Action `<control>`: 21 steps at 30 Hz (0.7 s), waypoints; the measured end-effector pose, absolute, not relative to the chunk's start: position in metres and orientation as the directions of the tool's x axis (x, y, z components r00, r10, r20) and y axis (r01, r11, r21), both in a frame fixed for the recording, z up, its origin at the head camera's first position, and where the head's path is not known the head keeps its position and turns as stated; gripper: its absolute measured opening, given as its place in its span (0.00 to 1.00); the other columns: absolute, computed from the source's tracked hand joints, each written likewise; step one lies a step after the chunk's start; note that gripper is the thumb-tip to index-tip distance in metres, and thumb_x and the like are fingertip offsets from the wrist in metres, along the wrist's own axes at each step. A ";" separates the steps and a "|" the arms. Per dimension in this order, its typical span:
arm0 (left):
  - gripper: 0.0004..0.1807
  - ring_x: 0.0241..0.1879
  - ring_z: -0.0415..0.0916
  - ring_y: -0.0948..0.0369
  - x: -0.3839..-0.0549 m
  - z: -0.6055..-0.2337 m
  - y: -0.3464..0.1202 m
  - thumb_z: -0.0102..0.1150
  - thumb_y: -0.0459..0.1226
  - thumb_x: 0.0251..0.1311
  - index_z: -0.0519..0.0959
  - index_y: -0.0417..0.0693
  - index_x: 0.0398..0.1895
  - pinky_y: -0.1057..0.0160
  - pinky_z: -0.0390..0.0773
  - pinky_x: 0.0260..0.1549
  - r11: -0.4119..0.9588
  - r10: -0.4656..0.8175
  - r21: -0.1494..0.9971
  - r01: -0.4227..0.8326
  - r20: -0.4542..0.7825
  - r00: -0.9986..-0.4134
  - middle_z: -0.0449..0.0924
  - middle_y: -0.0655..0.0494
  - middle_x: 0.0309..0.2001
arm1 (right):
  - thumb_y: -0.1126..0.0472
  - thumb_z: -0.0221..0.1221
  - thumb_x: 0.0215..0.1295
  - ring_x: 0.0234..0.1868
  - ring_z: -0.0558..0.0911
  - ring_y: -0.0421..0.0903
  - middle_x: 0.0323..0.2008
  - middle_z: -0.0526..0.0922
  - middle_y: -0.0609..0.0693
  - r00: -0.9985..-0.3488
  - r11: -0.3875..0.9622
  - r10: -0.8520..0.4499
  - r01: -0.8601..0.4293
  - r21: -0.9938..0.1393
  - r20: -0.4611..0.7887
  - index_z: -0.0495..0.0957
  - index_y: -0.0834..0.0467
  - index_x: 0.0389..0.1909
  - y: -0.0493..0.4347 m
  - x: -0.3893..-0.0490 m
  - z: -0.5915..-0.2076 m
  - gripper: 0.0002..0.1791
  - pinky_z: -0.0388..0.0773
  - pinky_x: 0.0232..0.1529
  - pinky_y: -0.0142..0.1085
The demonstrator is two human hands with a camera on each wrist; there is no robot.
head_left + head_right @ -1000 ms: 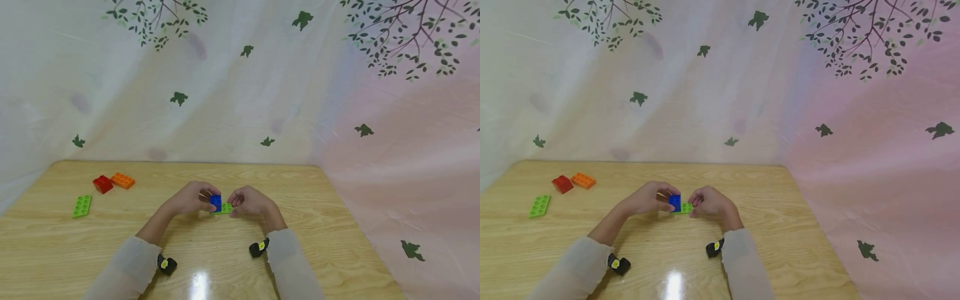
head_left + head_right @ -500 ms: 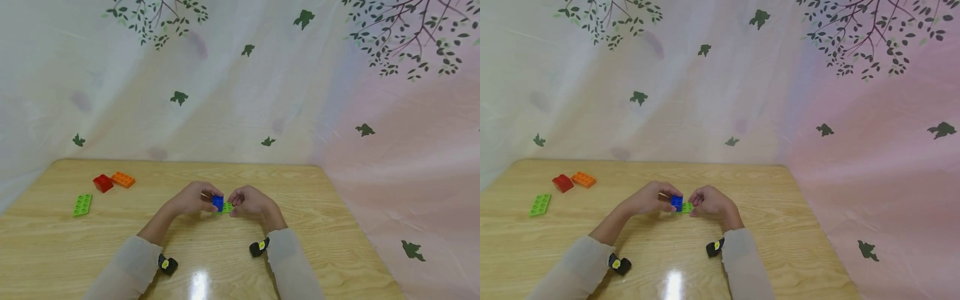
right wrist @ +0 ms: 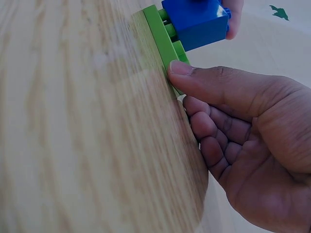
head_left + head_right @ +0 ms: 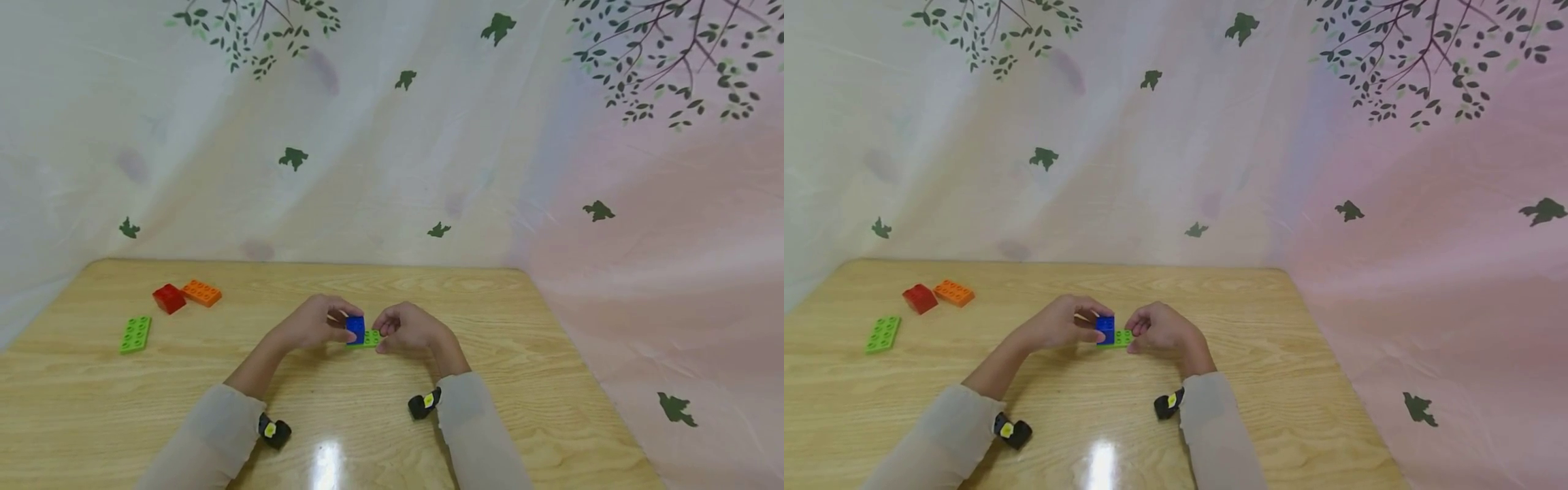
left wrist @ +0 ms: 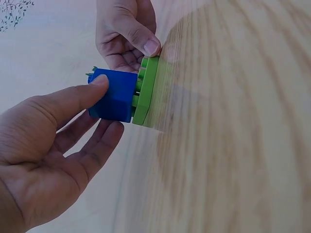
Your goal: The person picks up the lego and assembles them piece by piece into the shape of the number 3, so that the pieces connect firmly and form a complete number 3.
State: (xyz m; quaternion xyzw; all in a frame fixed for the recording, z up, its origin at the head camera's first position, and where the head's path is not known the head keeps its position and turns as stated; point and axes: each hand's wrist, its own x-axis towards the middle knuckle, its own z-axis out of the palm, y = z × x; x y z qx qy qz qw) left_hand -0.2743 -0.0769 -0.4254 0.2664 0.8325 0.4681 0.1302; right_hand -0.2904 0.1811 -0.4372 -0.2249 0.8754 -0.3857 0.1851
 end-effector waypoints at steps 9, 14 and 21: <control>0.19 0.47 0.82 0.56 -0.276 -0.427 -0.078 0.74 0.34 0.59 0.83 0.42 0.54 0.57 0.84 0.49 0.438 0.572 0.839 0.324 0.018 -0.820 0.84 0.53 0.46 | 0.63 0.77 0.54 0.37 0.79 0.43 0.35 0.83 0.46 -0.830 0.599 -0.537 -0.250 -0.761 -0.151 0.85 0.56 0.42 0.181 -0.292 -0.439 0.15 0.79 0.42 0.35; 0.18 0.46 0.83 0.57 -0.276 -0.427 -0.077 0.74 0.34 0.59 0.84 0.43 0.52 0.57 0.84 0.48 0.439 0.572 0.836 0.331 0.024 -0.820 0.85 0.54 0.46 | 0.63 0.77 0.55 0.37 0.79 0.43 0.35 0.83 0.46 -0.831 0.593 -0.534 -0.237 -0.769 -0.155 0.85 0.56 0.42 0.181 -0.290 -0.438 0.15 0.79 0.42 0.35; 0.18 0.43 0.84 0.59 -0.274 -0.426 -0.075 0.76 0.34 0.57 0.85 0.44 0.51 0.58 0.85 0.46 0.465 0.545 0.822 0.329 0.027 -0.838 0.86 0.56 0.44 | 0.63 0.77 0.54 0.37 0.79 0.44 0.35 0.83 0.46 -0.833 0.592 -0.531 -0.231 -0.772 -0.157 0.86 0.55 0.42 0.181 -0.290 -0.437 0.15 0.79 0.42 0.35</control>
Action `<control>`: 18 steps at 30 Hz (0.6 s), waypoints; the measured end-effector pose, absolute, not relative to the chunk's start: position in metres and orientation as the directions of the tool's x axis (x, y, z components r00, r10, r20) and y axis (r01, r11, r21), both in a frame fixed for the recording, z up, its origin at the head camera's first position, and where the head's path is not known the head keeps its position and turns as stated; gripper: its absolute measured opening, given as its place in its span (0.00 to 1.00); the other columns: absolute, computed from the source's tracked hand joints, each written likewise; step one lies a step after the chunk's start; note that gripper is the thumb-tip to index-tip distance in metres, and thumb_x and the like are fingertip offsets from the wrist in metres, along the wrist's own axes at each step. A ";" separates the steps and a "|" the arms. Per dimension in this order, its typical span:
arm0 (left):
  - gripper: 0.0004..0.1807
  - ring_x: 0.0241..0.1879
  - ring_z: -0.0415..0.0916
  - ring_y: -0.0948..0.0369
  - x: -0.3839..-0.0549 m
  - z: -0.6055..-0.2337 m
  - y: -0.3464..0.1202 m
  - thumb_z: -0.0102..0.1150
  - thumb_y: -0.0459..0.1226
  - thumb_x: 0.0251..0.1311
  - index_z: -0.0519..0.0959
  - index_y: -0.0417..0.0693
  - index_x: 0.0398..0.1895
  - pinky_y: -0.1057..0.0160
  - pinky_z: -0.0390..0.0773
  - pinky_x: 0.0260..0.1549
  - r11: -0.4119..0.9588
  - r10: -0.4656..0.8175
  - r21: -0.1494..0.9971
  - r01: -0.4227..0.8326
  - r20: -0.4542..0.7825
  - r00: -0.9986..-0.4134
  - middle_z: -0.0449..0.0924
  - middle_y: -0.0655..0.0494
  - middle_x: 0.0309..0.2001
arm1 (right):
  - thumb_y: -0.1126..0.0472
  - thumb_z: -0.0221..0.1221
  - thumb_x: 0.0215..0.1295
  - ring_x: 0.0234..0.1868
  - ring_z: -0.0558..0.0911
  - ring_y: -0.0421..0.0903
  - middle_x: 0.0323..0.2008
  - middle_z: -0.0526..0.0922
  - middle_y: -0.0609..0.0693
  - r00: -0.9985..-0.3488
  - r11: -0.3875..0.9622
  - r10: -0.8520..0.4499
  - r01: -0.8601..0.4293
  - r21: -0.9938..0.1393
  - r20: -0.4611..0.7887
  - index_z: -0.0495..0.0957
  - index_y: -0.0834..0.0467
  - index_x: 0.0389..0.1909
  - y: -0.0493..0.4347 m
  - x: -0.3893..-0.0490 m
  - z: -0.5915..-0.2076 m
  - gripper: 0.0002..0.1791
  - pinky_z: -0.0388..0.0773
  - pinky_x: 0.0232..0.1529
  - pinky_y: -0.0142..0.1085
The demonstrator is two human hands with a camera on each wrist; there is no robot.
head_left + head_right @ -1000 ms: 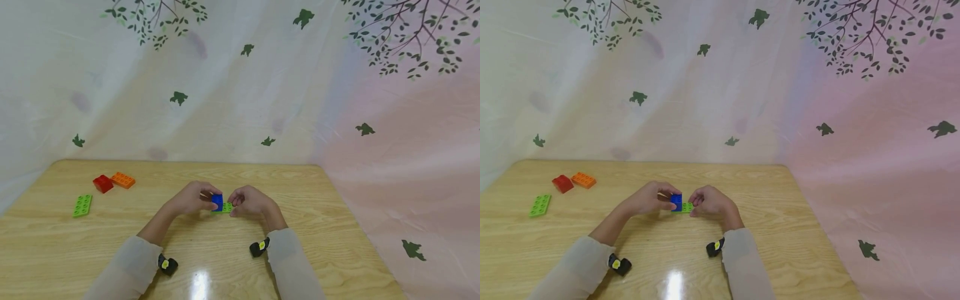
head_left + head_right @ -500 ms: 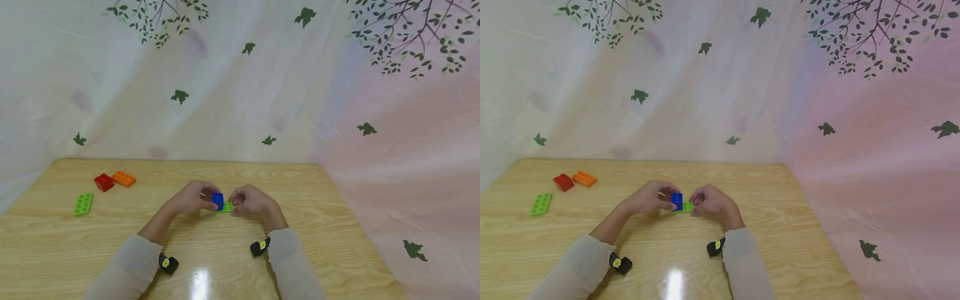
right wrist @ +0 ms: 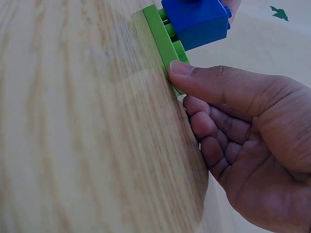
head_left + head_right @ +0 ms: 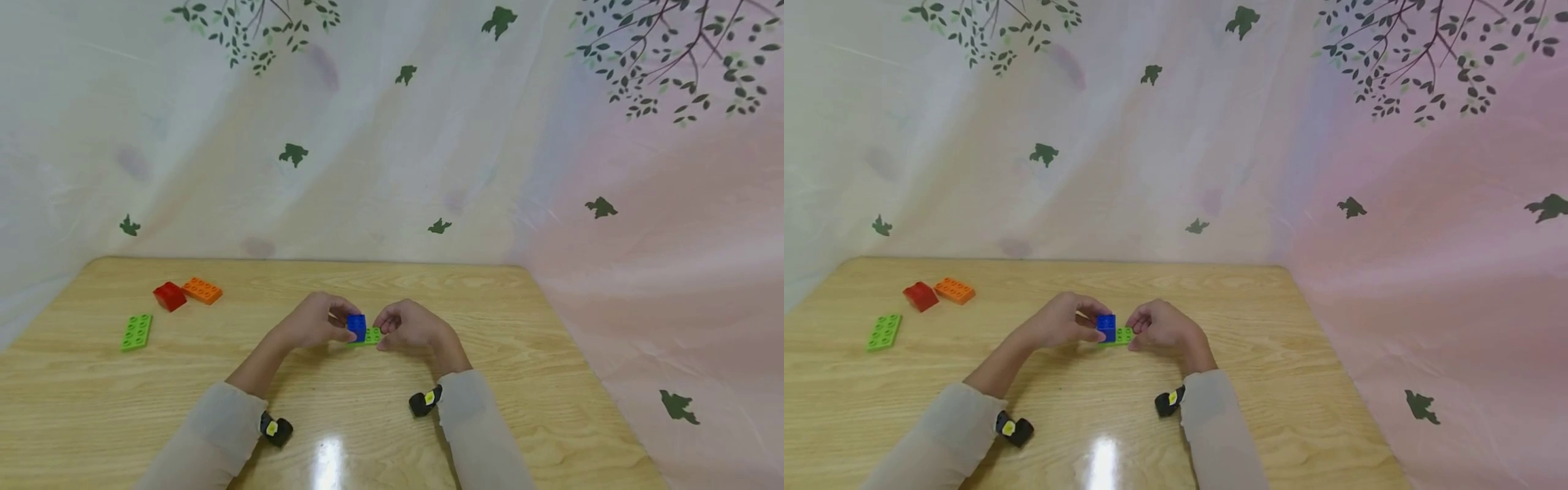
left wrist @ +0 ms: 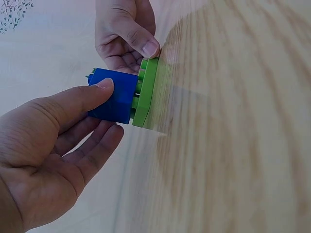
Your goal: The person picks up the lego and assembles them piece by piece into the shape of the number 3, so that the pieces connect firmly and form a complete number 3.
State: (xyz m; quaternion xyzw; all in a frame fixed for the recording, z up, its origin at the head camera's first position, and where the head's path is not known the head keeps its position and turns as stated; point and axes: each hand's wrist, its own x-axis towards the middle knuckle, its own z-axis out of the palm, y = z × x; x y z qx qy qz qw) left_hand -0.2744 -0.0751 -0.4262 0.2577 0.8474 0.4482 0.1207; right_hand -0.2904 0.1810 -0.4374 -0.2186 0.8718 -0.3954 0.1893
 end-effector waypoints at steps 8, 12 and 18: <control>0.17 0.41 0.85 0.60 -0.275 -0.425 -0.075 0.77 0.34 0.55 0.87 0.43 0.49 0.58 0.86 0.43 0.466 0.543 0.817 0.339 0.038 -0.839 0.87 0.56 0.42 | 0.62 0.78 0.54 0.37 0.79 0.44 0.35 0.83 0.47 -0.832 0.594 -0.531 -0.231 -0.770 -0.160 0.85 0.56 0.41 0.182 -0.291 -0.438 0.15 0.79 0.42 0.36; 0.17 0.41 0.85 0.60 -0.275 -0.426 -0.074 0.77 0.33 0.55 0.87 0.43 0.49 0.59 0.86 0.43 0.466 0.545 0.814 0.346 0.044 -0.837 0.88 0.56 0.41 | 0.62 0.78 0.53 0.37 0.79 0.45 0.35 0.83 0.47 -0.830 0.595 -0.534 -0.232 -0.770 -0.163 0.85 0.56 0.40 0.181 -0.291 -0.437 0.15 0.79 0.42 0.36; 0.17 0.40 0.85 0.60 -0.274 -0.424 -0.074 0.78 0.32 0.53 0.87 0.41 0.48 0.59 0.86 0.42 0.460 0.551 0.813 0.357 0.054 -0.833 0.88 0.55 0.41 | 0.62 0.79 0.52 0.37 0.79 0.44 0.34 0.83 0.47 -0.833 0.607 -0.528 -0.233 -0.760 -0.166 0.85 0.55 0.39 0.181 -0.291 -0.438 0.15 0.79 0.42 0.36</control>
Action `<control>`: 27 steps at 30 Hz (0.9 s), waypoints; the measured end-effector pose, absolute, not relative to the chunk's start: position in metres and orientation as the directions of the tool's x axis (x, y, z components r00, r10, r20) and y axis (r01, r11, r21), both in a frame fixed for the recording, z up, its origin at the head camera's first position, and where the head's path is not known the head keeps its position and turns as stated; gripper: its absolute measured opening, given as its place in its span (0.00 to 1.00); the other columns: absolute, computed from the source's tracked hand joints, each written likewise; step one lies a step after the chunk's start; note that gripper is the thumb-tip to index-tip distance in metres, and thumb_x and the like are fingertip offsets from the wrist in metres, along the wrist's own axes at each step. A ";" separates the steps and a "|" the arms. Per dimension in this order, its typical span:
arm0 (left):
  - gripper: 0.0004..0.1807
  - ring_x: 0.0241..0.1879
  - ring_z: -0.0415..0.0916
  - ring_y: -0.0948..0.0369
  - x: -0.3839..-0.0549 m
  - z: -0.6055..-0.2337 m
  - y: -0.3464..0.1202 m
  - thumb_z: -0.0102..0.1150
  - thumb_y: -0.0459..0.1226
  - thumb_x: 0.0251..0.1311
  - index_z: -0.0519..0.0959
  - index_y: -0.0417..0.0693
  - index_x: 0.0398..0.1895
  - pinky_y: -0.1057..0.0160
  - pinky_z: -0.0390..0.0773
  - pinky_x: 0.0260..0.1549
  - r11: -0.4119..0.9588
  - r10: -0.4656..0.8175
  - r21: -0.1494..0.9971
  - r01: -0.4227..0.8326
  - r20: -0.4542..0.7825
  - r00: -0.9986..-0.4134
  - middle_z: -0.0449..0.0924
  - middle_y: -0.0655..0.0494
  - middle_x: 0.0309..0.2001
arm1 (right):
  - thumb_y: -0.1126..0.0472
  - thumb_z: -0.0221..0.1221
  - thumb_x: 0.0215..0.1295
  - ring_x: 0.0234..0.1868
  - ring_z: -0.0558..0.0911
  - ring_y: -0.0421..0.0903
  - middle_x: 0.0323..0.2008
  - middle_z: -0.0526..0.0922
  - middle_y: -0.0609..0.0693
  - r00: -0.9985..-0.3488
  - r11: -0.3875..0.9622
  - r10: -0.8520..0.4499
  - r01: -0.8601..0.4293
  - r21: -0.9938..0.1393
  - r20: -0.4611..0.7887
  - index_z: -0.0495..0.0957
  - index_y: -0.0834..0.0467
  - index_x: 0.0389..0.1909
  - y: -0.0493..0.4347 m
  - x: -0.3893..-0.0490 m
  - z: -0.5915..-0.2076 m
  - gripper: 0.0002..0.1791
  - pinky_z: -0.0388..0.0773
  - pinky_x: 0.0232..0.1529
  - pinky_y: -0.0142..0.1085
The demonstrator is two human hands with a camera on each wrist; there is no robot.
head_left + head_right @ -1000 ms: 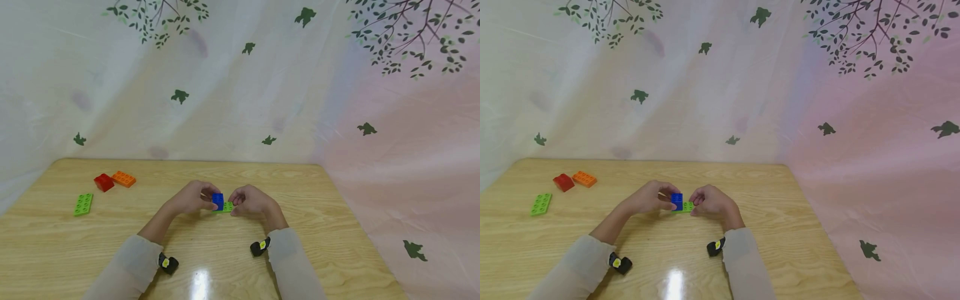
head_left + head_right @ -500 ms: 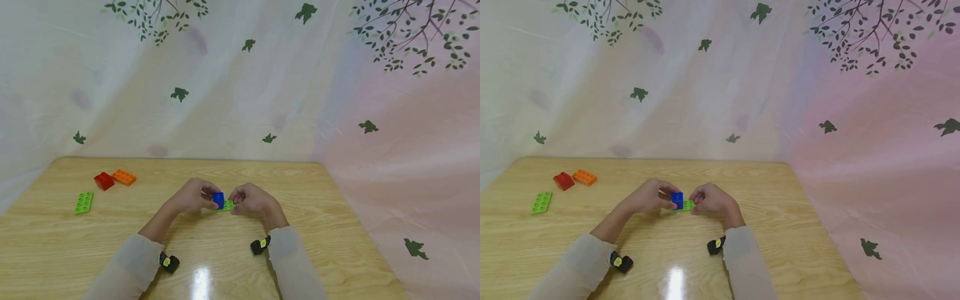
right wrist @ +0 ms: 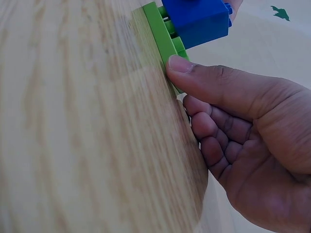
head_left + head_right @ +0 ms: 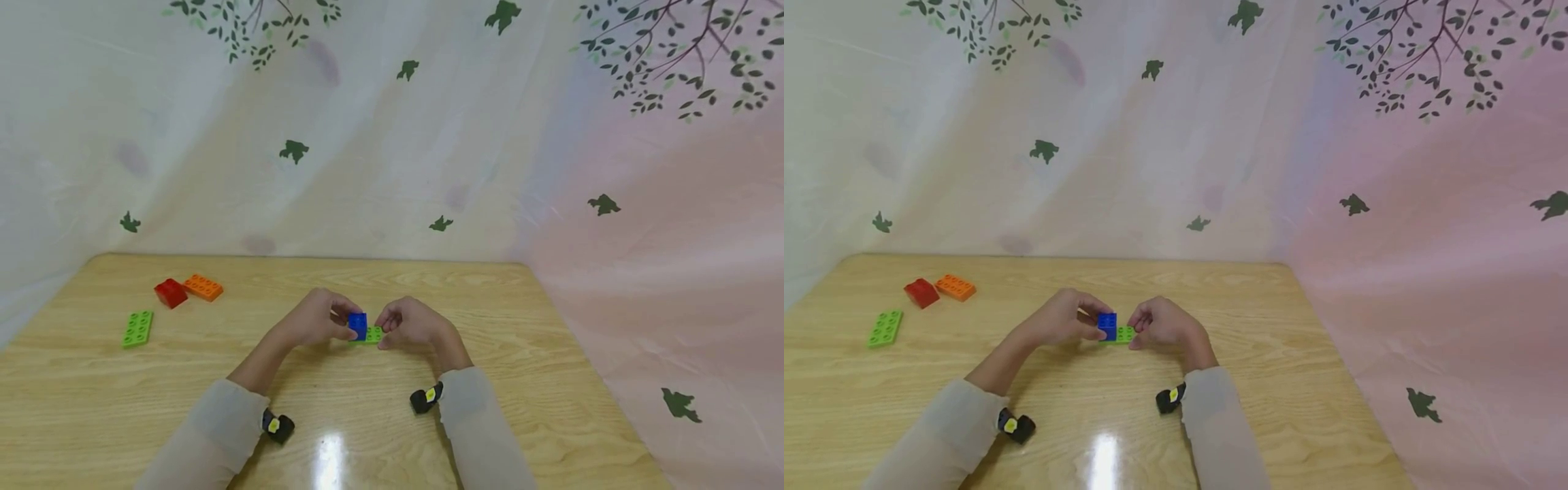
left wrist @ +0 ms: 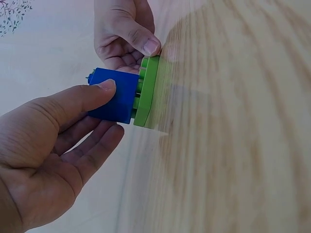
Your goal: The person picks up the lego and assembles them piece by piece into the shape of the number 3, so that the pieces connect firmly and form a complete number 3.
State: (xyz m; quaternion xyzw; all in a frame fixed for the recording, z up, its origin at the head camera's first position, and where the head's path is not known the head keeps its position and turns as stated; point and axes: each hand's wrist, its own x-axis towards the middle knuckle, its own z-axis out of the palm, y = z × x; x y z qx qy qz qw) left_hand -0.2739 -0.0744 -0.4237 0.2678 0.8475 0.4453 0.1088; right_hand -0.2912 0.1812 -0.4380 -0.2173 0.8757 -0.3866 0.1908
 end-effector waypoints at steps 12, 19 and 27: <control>0.18 0.40 0.85 0.61 -0.275 -0.426 -0.075 0.78 0.33 0.53 0.88 0.42 0.48 0.60 0.86 0.41 0.476 0.546 0.806 0.352 0.043 -0.837 0.88 0.56 0.41 | 0.63 0.79 0.52 0.36 0.79 0.43 0.33 0.83 0.46 -0.828 0.606 -0.535 -0.236 -0.760 -0.169 0.86 0.55 0.39 0.180 -0.293 -0.439 0.14 0.79 0.41 0.35; 0.17 0.41 0.85 0.59 -0.274 -0.426 -0.073 0.77 0.31 0.54 0.88 0.40 0.48 0.59 0.86 0.43 0.437 0.567 0.830 0.347 0.045 -0.823 0.88 0.54 0.41 | 0.63 0.78 0.52 0.36 0.79 0.44 0.33 0.83 0.47 -0.828 0.602 -0.534 -0.231 -0.764 -0.171 0.86 0.55 0.39 0.181 -0.292 -0.438 0.14 0.79 0.41 0.36; 0.18 0.41 0.85 0.60 -0.276 -0.425 -0.074 0.77 0.32 0.54 0.87 0.39 0.49 0.59 0.86 0.44 0.453 0.566 0.820 0.350 0.039 -0.824 0.88 0.54 0.41 | 0.62 0.78 0.53 0.37 0.79 0.45 0.34 0.83 0.47 -0.828 0.601 -0.533 -0.223 -0.768 -0.177 0.86 0.55 0.39 0.181 -0.292 -0.436 0.14 0.80 0.42 0.36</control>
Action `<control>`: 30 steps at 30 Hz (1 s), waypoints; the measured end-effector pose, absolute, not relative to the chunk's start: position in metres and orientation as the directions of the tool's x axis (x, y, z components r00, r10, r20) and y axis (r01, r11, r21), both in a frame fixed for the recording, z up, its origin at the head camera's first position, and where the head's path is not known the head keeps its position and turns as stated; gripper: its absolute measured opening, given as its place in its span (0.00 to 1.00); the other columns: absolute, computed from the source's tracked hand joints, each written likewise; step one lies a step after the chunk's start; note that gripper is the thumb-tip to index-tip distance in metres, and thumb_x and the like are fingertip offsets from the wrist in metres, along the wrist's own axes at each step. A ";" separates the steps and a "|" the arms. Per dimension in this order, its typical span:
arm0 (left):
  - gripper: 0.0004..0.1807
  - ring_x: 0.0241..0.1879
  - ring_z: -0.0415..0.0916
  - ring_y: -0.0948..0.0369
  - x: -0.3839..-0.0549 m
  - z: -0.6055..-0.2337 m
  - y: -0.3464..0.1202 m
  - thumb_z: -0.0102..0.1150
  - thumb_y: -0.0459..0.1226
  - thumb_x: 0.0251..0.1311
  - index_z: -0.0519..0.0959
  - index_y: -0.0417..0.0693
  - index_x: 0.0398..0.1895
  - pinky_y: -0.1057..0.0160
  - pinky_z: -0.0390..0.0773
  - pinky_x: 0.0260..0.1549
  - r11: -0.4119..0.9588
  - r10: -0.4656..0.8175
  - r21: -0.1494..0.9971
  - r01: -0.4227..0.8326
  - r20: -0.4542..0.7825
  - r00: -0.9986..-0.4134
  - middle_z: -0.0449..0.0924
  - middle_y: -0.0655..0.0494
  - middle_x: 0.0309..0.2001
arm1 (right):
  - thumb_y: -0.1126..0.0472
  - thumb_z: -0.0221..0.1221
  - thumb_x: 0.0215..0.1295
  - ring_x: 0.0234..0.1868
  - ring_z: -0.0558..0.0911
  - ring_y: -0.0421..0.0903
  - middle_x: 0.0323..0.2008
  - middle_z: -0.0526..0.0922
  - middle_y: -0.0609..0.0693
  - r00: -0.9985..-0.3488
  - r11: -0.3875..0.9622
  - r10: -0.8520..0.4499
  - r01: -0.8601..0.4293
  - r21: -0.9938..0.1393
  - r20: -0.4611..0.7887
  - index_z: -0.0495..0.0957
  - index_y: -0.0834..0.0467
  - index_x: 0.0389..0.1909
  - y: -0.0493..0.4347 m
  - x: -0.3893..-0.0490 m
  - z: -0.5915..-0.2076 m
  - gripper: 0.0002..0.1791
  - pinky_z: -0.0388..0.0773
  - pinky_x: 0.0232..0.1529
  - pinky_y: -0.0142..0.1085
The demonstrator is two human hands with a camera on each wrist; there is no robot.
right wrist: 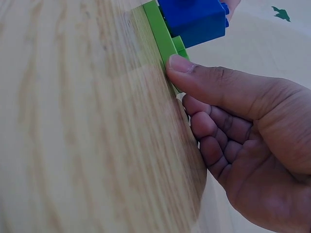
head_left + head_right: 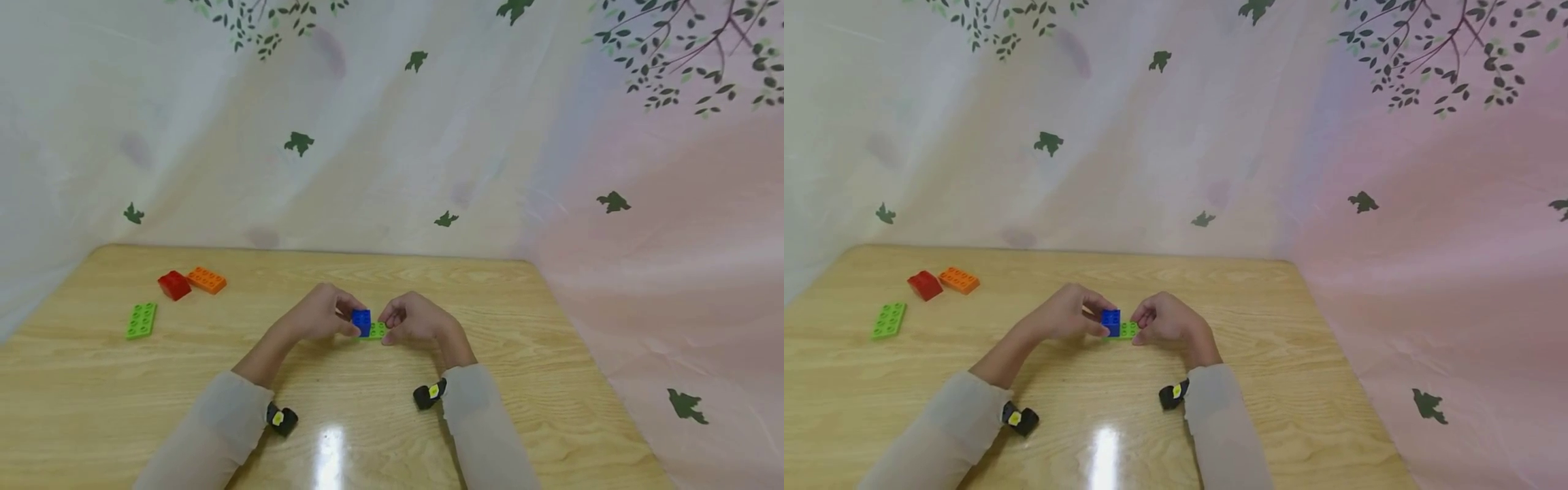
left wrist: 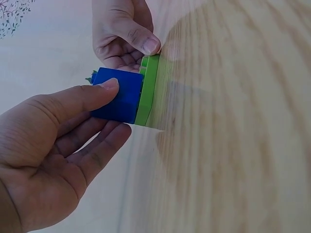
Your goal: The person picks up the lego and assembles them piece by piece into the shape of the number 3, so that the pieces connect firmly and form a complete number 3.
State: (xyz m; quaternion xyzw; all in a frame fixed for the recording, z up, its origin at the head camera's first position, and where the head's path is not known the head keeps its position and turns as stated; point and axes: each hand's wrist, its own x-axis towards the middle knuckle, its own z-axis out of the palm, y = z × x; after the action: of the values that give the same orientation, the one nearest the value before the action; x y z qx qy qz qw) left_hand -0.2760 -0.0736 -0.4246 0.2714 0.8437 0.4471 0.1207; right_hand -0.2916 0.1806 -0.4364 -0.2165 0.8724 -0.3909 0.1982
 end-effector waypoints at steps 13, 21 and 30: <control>0.18 0.41 0.85 0.59 -0.276 -0.424 -0.073 0.77 0.29 0.53 0.87 0.38 0.49 0.58 0.86 0.45 0.442 0.564 0.838 0.322 0.019 -0.825 0.88 0.54 0.40 | 0.62 0.78 0.52 0.36 0.79 0.45 0.33 0.83 0.47 -0.826 0.607 -0.533 -0.223 -0.763 -0.184 0.86 0.55 0.39 0.181 -0.292 -0.437 0.14 0.79 0.41 0.37; 0.18 0.41 0.85 0.60 -0.275 -0.424 -0.074 0.77 0.29 0.53 0.87 0.39 0.48 0.59 0.85 0.44 0.451 0.555 0.835 0.316 0.015 -0.831 0.88 0.55 0.39 | 0.62 0.78 0.53 0.35 0.78 0.45 0.33 0.82 0.47 -0.819 0.609 -0.542 -0.228 -0.759 -0.188 0.85 0.55 0.39 0.180 -0.292 -0.435 0.14 0.79 0.40 0.36; 0.18 0.41 0.85 0.60 -0.276 -0.422 -0.074 0.78 0.30 0.52 0.87 0.39 0.47 0.59 0.85 0.45 0.464 0.561 0.820 0.335 0.021 -0.828 0.88 0.55 0.39 | 0.61 0.78 0.53 0.37 0.79 0.45 0.34 0.83 0.47 -0.818 0.608 -0.546 -0.238 -0.757 -0.181 0.85 0.55 0.39 0.180 -0.293 -0.436 0.14 0.79 0.42 0.37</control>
State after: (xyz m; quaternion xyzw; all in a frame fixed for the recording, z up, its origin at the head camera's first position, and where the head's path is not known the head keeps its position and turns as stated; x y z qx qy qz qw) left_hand -0.2762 -0.0741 -0.4221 0.2648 0.8462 0.4447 0.1268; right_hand -0.2934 0.1797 -0.4363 -0.2243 0.8738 -0.3816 0.2013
